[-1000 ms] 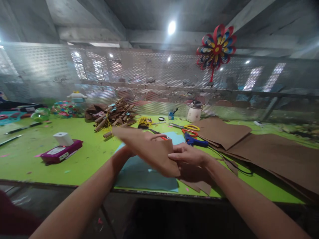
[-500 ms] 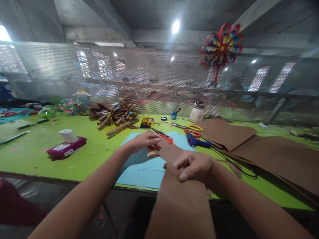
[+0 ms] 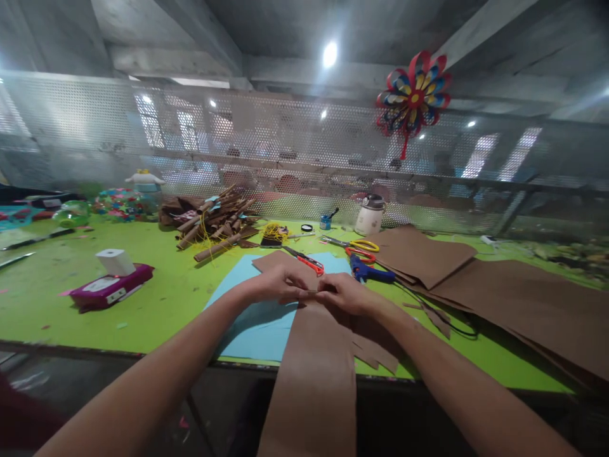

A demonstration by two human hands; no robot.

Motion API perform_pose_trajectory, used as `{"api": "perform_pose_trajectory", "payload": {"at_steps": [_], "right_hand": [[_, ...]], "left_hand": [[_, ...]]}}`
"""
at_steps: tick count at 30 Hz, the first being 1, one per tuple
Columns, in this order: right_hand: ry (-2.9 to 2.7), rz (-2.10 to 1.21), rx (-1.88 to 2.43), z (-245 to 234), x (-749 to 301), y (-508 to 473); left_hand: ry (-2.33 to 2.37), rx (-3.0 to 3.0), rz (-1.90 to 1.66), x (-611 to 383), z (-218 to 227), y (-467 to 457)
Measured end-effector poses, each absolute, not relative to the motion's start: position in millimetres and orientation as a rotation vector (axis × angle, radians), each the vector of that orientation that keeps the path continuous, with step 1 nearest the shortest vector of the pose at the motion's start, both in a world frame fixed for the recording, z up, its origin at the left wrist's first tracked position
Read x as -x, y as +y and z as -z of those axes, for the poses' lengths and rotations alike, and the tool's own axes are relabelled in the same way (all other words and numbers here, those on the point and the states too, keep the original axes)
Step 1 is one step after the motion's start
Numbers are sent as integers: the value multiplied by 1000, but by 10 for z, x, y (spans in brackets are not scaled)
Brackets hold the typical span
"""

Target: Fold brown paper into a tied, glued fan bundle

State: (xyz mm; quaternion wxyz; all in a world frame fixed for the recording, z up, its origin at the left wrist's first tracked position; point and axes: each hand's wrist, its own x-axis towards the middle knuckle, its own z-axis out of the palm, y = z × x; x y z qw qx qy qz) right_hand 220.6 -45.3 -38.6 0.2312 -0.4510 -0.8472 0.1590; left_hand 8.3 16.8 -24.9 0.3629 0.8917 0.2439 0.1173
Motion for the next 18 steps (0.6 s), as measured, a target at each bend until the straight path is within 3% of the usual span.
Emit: {"api": "perform_pose_trajectory", "payload": {"at_steps": [7,18], "right_hand": [[-2270,-267,1235,466,-2111,-396],[-2241,-608,1278,412,-2356,-368]], "left_hand": [[841,-2535,-419,-202,372,182],[846,-2606,-421,-211,373,214]]}}
